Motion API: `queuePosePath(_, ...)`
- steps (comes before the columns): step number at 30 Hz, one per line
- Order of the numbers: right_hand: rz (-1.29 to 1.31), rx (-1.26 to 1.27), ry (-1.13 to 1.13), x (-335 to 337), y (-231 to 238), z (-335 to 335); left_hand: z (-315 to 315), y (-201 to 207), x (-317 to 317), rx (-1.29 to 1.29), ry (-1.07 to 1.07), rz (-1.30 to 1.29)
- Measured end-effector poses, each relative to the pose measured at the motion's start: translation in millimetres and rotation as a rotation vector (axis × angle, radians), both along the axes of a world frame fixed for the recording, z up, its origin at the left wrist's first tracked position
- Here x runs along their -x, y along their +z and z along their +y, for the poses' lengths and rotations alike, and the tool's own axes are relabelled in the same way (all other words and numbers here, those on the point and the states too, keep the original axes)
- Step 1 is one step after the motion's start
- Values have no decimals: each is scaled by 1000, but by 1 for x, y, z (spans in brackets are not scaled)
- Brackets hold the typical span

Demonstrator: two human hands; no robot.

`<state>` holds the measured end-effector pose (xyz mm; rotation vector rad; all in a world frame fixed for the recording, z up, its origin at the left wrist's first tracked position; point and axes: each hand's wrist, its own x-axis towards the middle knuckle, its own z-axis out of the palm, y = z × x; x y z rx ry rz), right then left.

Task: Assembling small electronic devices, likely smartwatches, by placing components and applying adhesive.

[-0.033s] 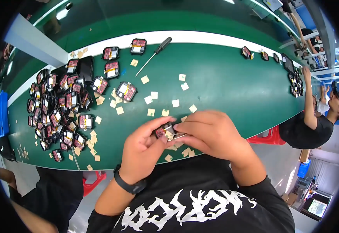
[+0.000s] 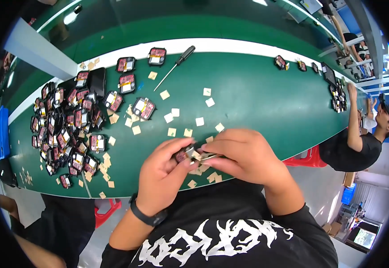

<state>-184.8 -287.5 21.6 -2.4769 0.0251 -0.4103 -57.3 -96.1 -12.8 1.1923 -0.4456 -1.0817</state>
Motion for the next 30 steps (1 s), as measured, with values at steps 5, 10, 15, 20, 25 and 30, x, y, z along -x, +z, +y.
queuePosePath(5, 65, -285, -371, 33, 11, -34, 33, 9, -10, -91, 135, -286)
queuePosePath(10, 21, -150, -983, 68, -18, -122, 71, 12, -34, -222, 182, -651)
queuePosePath(15, 80, 302, -1190, 88, -35, -252, 90, 17, -50, -243, 416, -521)
queuePosePath(20, 105, 392, -1251, 91, -56, -323, 109, 32, -87, -289, 582, -657)
queuePosePath(25, 62, 122, -1042, 34, -43, -272, 139, 25, -144, -389, 746, -921)
queuePosePath(30, 35, -88, -791, 16, -32, -222, 141, 19, -183, -534, 691, -976)
